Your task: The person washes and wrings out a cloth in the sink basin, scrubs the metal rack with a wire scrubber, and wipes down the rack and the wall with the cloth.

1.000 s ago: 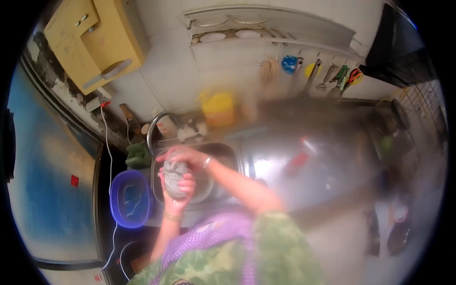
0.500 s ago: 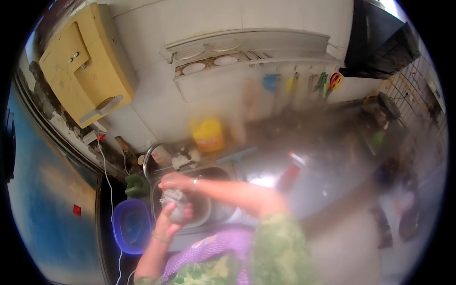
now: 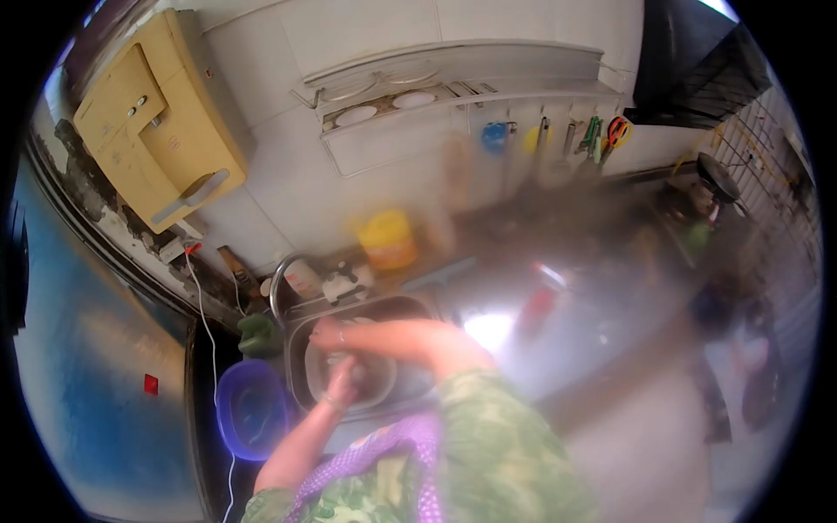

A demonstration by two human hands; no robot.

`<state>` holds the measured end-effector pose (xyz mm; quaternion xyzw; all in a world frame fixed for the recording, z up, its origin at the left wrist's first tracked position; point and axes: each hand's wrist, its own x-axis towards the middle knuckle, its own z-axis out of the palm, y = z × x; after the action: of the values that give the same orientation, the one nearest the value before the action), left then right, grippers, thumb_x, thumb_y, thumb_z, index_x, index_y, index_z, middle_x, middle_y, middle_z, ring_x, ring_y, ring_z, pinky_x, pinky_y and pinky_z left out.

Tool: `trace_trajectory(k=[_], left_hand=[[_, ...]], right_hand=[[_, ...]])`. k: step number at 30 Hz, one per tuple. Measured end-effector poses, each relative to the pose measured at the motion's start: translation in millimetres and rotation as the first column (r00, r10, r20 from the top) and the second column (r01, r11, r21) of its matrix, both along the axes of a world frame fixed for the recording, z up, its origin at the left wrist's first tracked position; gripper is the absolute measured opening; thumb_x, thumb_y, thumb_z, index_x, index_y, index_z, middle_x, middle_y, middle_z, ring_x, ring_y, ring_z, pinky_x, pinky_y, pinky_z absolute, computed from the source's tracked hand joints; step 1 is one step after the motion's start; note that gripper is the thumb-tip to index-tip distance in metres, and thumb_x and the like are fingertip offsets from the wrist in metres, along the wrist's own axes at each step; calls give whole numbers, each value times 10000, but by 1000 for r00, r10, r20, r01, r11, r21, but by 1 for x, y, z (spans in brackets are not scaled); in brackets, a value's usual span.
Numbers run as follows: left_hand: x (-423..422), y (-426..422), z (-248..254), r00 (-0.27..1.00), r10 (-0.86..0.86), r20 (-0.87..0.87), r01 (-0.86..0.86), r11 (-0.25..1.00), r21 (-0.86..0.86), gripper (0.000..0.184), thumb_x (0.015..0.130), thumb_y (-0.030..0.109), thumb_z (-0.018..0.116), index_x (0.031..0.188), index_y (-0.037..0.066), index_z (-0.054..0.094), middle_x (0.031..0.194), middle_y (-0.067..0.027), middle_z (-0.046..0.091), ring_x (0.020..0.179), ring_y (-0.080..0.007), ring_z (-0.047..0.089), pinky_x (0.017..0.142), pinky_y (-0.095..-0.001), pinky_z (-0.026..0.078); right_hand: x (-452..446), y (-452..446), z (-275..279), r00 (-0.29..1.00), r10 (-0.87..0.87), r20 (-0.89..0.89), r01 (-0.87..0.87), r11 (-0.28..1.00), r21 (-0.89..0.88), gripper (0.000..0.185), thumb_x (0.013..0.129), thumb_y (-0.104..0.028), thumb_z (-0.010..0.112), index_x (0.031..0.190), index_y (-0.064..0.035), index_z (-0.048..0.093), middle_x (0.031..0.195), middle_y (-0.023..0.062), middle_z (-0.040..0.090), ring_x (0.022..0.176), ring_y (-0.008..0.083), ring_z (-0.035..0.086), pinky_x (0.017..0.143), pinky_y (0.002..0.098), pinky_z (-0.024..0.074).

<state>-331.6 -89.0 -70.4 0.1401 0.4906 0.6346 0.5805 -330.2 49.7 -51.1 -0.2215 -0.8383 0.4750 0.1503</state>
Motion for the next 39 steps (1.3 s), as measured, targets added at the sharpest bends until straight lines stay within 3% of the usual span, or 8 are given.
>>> trace_trajectory(k=[11, 13, 17, 18, 23, 26, 31, 39], left_hand=[[9, 22, -71, 902, 195, -385, -245, 966, -85, 405, 753, 157, 788, 1103, -5, 664, 1016, -54, 690, 866, -162, 639, 762, -309, 505], [6, 23, -45, 695, 95, -712, -242, 964, -107, 497, 737, 258, 789, 1124, -10, 627, 1052, -132, 687, 950, -240, 652, 821, -351, 507], [10, 9, 49, 324, -75, -943, -214, 965, -150, 900, 604, 374, 869, 1283, -21, 431, 1125, -280, 636, 1053, -432, 623, 904, -455, 497], [9, 10, 46, 261, 4, -965, -189, 981, -47, 869, 601, 363, 874, 1247, -27, 442, 1123, -298, 628, 1048, -447, 617, 899, -471, 498], [-23, 8, 10, 745, -12, -667, -96, 988, -125, 774, 676, 304, 859, 1255, -35, 473, 1089, -217, 669, 1002, -341, 660, 832, -394, 536], [-20, -15, 75, 998, -48, 51, 48, 999, 17, 596, 797, 317, 778, 1261, 48, 517, 1070, -111, 645, 928, -218, 640, 739, -313, 534], [6, -15, 93, 493, -323, 808, 20, 933, 360, 629, 823, 398, 751, 1302, 97, 476, 1075, -81, 525, 920, -204, 532, 680, -303, 480], [16, -52, 130, 654, -381, 654, 69, 890, 451, 947, 714, 491, 838, 1386, 10, 376, 1122, -75, 501, 962, -177, 490, 712, -256, 445]], right_hand=[[-8, 3, -92, 994, -98, 56, 64, 899, 433, 335, 888, -292, 545, 711, -60, 711, 700, 137, 699, 658, 307, 685, 697, 417, 545], [-10, 19, -77, 983, -28, 181, -130, 591, 796, 355, 908, -306, 524, 746, -56, 717, 754, 154, 707, 706, 324, 690, 719, 432, 540], [-8, 25, -54, 880, -461, 118, 458, 888, 49, 384, 917, -341, 508, 788, -55, 729, 886, 197, 700, 835, 372, 668, 767, 448, 516], [-14, 42, -85, 915, -380, 134, 285, 845, 453, 381, 908, -369, 557, 789, -42, 711, 852, 186, 702, 743, 338, 670, 717, 438, 510], [27, 24, 2, 969, -245, -41, 89, 496, -863, 399, 887, -439, 705, 942, -52, 624, 856, 69, 650, 775, 177, 619, 735, 339, 519], [59, 41, -12, 971, -177, -163, -106, 293, -950, 628, 892, -568, 634, 1225, -40, 567, 1172, 146, 645, 1103, 274, 622, 975, 417, 497], [71, -17, 73, 754, -137, -643, -653, -44, -756, 708, 864, -544, 677, 1329, -42, 496, 1242, 185, 621, 1172, 337, 595, 1033, 456, 474], [87, -18, 107, 730, -40, -683, -677, 94, -729, 445, 821, -263, 736, 1168, -43, 566, 1080, 145, 664, 1041, 313, 655, 945, 442, 527]])
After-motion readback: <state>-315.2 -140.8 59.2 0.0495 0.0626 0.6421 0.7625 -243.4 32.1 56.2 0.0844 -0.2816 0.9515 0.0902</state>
